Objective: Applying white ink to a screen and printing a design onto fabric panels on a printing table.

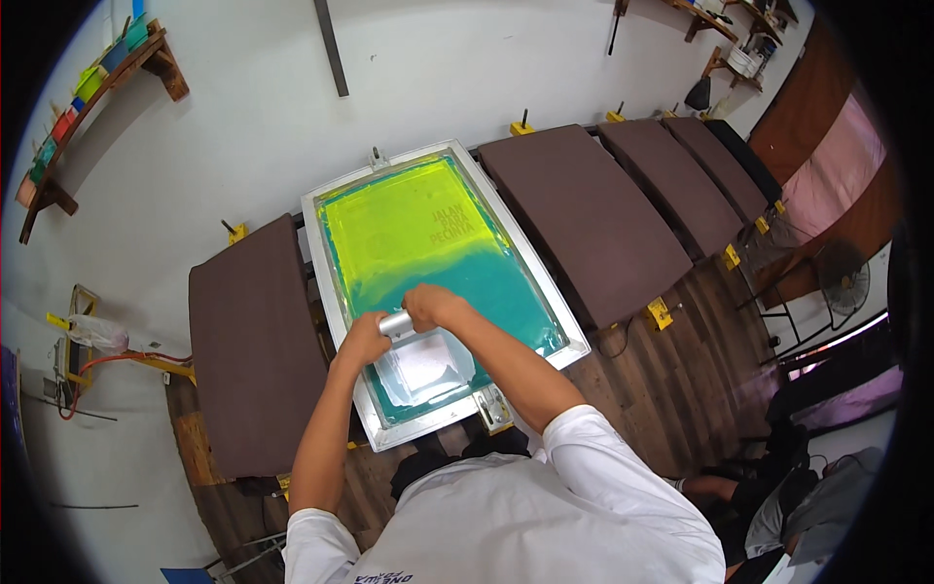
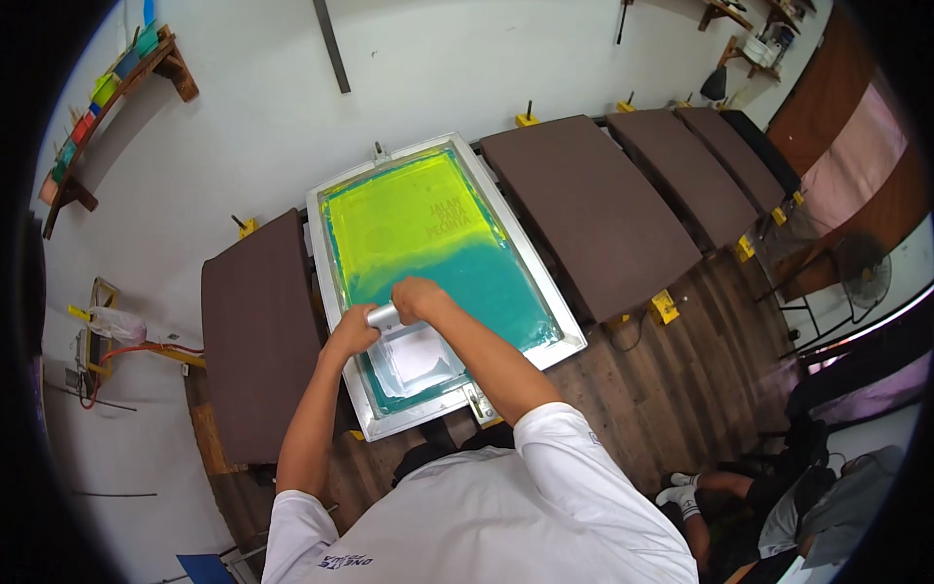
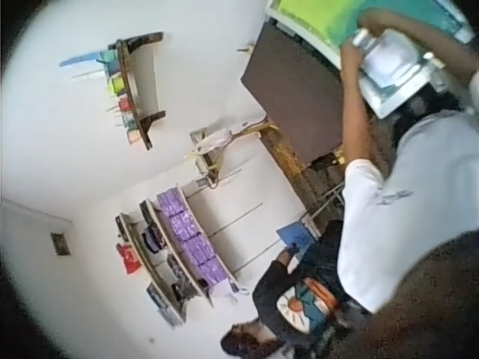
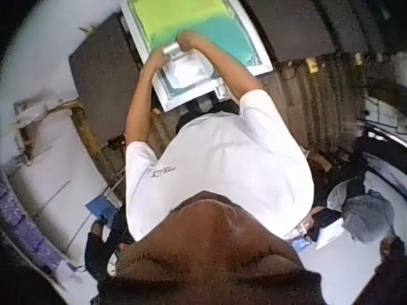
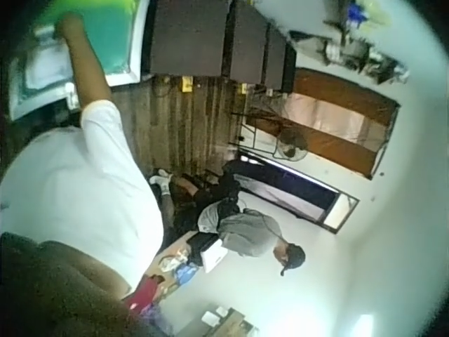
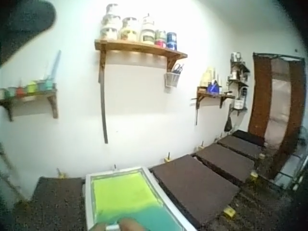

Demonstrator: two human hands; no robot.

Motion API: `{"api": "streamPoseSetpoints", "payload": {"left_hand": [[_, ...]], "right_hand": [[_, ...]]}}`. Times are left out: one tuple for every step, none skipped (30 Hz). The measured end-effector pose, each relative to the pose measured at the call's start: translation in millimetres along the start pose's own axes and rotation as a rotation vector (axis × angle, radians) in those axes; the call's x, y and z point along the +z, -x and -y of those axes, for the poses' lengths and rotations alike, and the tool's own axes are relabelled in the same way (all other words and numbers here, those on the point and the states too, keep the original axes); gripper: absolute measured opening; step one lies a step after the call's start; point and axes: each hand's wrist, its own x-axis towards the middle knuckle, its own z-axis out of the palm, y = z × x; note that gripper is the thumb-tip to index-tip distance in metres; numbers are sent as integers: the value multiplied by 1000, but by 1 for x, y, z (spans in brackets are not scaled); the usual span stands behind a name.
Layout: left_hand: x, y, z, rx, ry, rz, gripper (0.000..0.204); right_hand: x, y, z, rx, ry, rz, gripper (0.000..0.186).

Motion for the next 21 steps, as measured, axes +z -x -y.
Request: {"api": "streamPoseSetpoints", "payload": {"left_hand": [[1, -1, -1, 2, -3, 7, 41], [2, -2, -2, -12, 4, -11, 41], [3, -1, -2, -27, 10, -29, 41], [6, 3, -3, -26, 9, -24, 41], [12, 10, -3, 3, -5, -85, 40], [18, 17, -5, 33, -19, -147, 40], [23, 25, -8, 60, -37, -191, 40], [28, 32, -12, 80, -16, -205, 40], [31, 40, -15, 100, 4, -221, 41], [36, 43, -17, 111, 8, -251, 42], [39, 47, -19, 96, 6, -239, 42], [41, 50, -21, 80, 3, -227, 42], [42, 54, -23, 79, -7, -222, 42], [43, 58, -23, 87, -6, -220, 42], [46, 64, -23, 94, -3, -220, 42], [50, 68, -22, 92, 2, -226, 43], [54, 74, -23, 79, -3, -220, 44], [56, 79, -28, 70, -8, -211, 44], [59, 83, -30, 58, -6, -193, 45], [63, 88, -33, 50, -17, -184, 46], [65, 92, -36, 41, -28, -178, 46]], "right_hand": [[0, 0, 1, 5, 39, 6, 25], [0, 3, 1, 9, 35, 6, 25], [-2, 7, 4, 41, 12, -7, 22], [-3, 10, 7, 73, -10, -20, 19], [2, 14, 7, 75, -12, -18, 19], [12, 21, 7, 83, -55, -87, 19], [18, 29, 9, 88, -98, -153, 19], [22, 35, 12, 111, -101, -114, 22], [30, 41, 12, 108, -100, -111, 22], [37, 47, 13, 91, -90, -190, 22], [43, 51, 12, 73, -80, -269, 22], [42, 56, 14, 82, -80, -206, 25], [43, 61, 16, 78, -81, -205, 25], [44, 66, 19, 74, -79, -213, 25], [45, 73, 22, 68, -76, -221, 26], [44, 81, 25, 59, -78, -216, 25], [47, 86, 27, 55, -78, -216, 25], [50, 93, 26, 49, -80, -227, 24], [51, 99, 27, 42, -82, -238, 24], [52, 106, 27, 45, -86, -209, 24], [54, 111, 28, 44, -99, -223, 25]]}}
